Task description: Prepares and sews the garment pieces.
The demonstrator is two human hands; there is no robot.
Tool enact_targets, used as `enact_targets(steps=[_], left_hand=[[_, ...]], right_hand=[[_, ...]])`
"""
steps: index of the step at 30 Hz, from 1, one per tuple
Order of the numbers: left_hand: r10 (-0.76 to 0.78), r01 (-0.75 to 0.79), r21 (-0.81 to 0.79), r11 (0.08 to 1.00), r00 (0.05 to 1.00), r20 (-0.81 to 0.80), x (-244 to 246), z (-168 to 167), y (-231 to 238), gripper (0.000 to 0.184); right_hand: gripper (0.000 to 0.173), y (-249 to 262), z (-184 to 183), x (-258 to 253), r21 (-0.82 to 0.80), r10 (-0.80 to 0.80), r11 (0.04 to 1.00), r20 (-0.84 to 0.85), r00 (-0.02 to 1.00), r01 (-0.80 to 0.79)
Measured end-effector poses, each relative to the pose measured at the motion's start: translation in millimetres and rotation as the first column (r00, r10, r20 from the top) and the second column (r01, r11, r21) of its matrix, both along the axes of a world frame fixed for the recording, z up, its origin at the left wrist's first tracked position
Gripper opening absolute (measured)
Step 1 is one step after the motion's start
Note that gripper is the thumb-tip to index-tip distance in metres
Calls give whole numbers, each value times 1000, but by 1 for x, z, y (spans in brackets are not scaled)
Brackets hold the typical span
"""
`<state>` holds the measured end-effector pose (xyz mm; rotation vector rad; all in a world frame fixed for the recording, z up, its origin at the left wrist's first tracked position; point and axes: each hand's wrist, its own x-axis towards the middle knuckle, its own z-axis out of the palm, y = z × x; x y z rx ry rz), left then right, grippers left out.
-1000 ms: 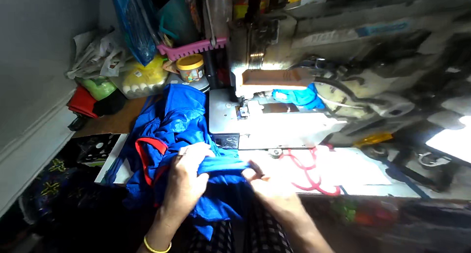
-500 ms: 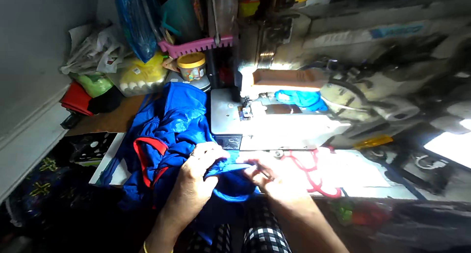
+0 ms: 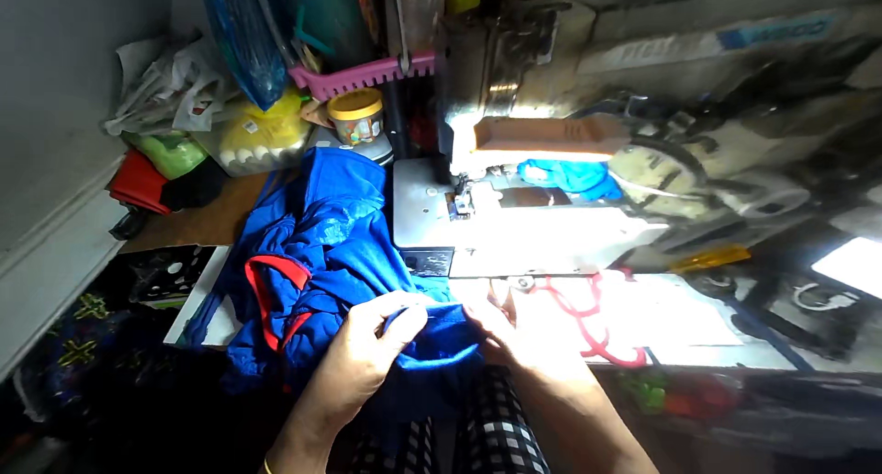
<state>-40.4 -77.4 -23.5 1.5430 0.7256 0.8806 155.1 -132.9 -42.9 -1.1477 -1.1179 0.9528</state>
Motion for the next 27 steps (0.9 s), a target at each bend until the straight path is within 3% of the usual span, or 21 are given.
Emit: enact_targets(steps=[3,7,10,12,15,17,19,22,24,27], left_hand=[[44,-44,22,999,999,-32,5,0,-3,23],[50,-47,65,997,998,-46,7,0,-2,21],[40,-33,124,992,998,-48,8,-2,-4,17],[32,-19,168,986,997,-74,8,-3,-5,12],[122,-72,292,954,980,-157,3,-6,-5,13],[128,-94,254,963,984,-121,-1,-4,-6,14],[87,-87,89,992,996,5,-2,1,-8,16],[25,6,-173,985,984,176,-4,7,-10,19],[-3,43,-207,977,982,189,-4,6,-9,23],[-76,81,-90,993,995,59,-5,3,-5,20]], right_hand=[[15,3,-6,4,-25,-45,999,82,996,48],[15,0,-10,9,-83,-81,993,46,996,85],[13,-5,-4,6,90,26,995,199,980,-45],[10,-5,-3,4,137,16,989,298,954,-60],[10,-2,0,8,12,-3,1000,229,973,0],[16,0,0,7,-63,28,998,84,996,-23],[15,0,-5,2,-46,46,998,-43,998,-48],[15,0,-9,0,-16,72,997,-99,993,-74],[19,1,-12,1,-21,72,997,-88,993,-75],[19,1,-10,3,-22,37,999,1,999,-37]])
